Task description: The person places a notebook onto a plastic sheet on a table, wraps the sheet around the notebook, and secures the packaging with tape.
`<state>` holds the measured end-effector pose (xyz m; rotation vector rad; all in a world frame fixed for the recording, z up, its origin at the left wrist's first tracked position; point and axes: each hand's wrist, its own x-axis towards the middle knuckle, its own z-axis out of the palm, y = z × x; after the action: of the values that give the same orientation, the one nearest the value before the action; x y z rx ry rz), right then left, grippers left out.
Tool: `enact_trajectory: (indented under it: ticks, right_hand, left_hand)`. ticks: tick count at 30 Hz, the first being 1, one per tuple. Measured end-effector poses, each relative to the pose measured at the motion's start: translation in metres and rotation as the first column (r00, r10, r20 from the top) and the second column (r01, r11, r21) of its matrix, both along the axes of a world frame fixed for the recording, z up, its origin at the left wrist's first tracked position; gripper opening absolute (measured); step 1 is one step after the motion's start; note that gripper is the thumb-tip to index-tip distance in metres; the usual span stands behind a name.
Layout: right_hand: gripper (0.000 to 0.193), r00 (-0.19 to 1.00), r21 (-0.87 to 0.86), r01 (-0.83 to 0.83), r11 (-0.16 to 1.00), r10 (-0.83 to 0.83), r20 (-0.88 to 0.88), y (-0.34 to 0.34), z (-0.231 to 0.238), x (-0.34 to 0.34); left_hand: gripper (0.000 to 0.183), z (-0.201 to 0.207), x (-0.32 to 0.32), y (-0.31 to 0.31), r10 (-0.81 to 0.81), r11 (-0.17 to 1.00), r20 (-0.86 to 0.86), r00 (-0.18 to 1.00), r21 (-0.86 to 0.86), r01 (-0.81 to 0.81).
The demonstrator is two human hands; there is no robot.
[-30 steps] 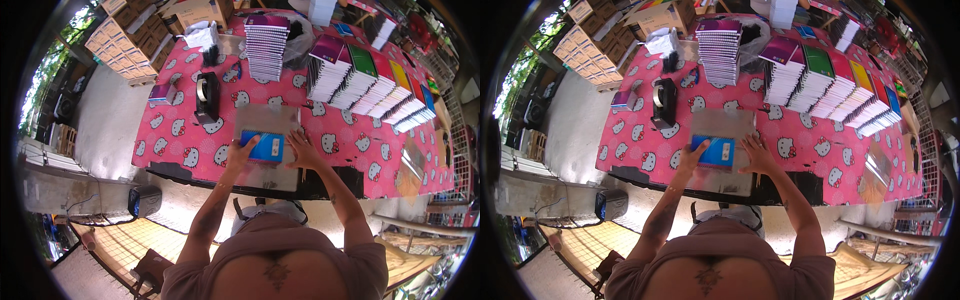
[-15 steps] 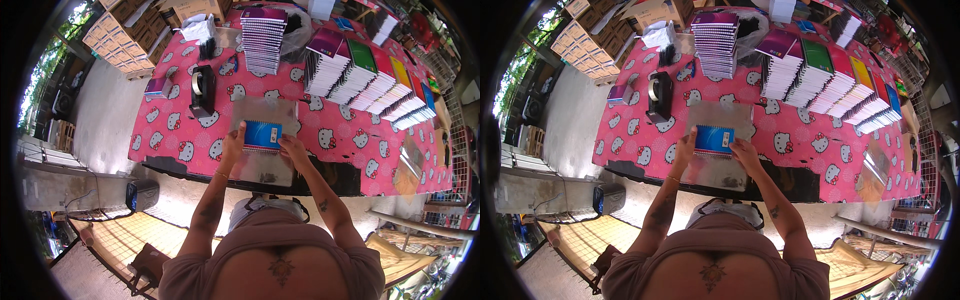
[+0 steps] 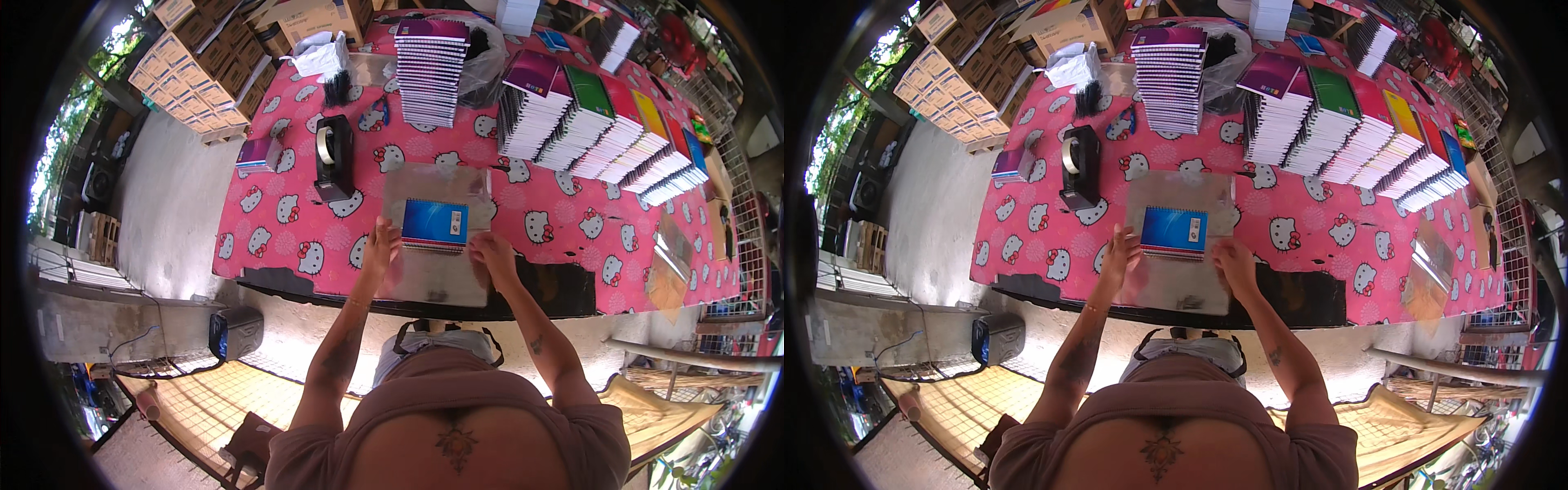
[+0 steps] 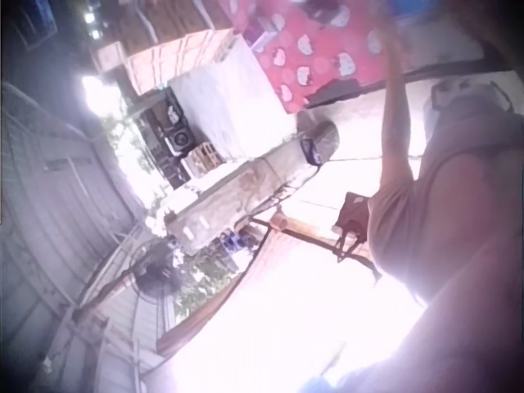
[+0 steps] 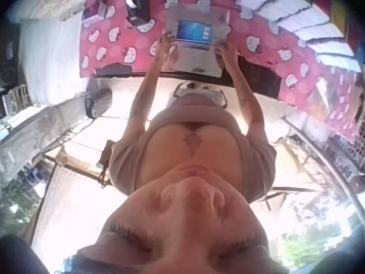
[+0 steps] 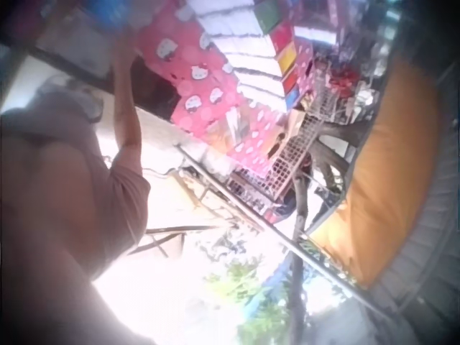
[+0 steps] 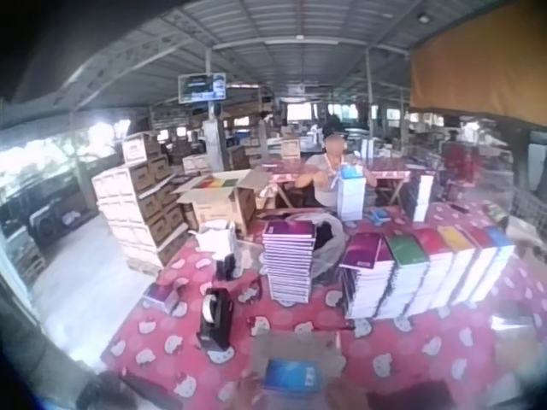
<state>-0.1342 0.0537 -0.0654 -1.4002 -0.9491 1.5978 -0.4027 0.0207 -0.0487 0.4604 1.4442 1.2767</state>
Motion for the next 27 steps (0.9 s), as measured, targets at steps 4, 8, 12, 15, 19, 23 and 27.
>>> enact_trajectory:
  ticks: [4, 8, 12, 15, 19, 23, 27]
  right_hand:
    - [0.015, 0.686, 0.298, -0.674, 0.676, 0.422, 0.593, -0.044, 0.011, 0.018]
    - [0.011, 0.628, 0.381, -0.74, 0.554, 0.368, 0.686, -0.045, 0.004, 0.011]
    - [0.012, 0.598, 0.418, -0.763, 0.492, 0.293, 0.746, -0.052, 0.016, 0.01]
    - [0.013, 0.544, 0.368, -0.797, 0.48, 0.303, 0.783, -0.053, 0.017, 0.008]
    - [0.012, 0.613, 0.294, -0.687, 0.665, 0.312, 0.726, -0.049, 0.015, 0.001]
    - [0.013, 0.539, 0.384, -0.753, 0.535, 0.166, 0.826, -0.056, 0.025, -0.004]
    - [0.022, 0.613, 0.329, -0.595, 0.734, 0.15, 0.776, -0.026, 0.048, 0.01]
  left_hand:
    - [0.029, -0.007, -0.047, -0.053, -0.338, 0.841, -0.765, 0.548, 0.016, 0.541]
    - [0.024, -0.008, -0.062, -0.064, -0.249, 0.601, -0.951, 0.181, -0.005, 0.799]
    - [0.015, 0.014, -0.056, -0.059, -0.299, 0.524, -0.941, 0.157, -0.025, 0.851]
    - [0.014, -0.004, -0.062, -0.061, -0.157, 0.487, -0.979, 0.127, 0.035, 0.873]
    - [0.017, -0.005, -0.06, -0.056, -0.288, 0.532, -0.944, 0.16, -0.019, 0.846]
    - [0.012, 0.014, -0.06, -0.063, -0.158, 0.487, -0.981, 0.115, 0.024, 0.873]
    - [0.011, 0.02, -0.071, -0.029, 0.013, 0.572, -0.939, 0.343, 0.288, 0.768]
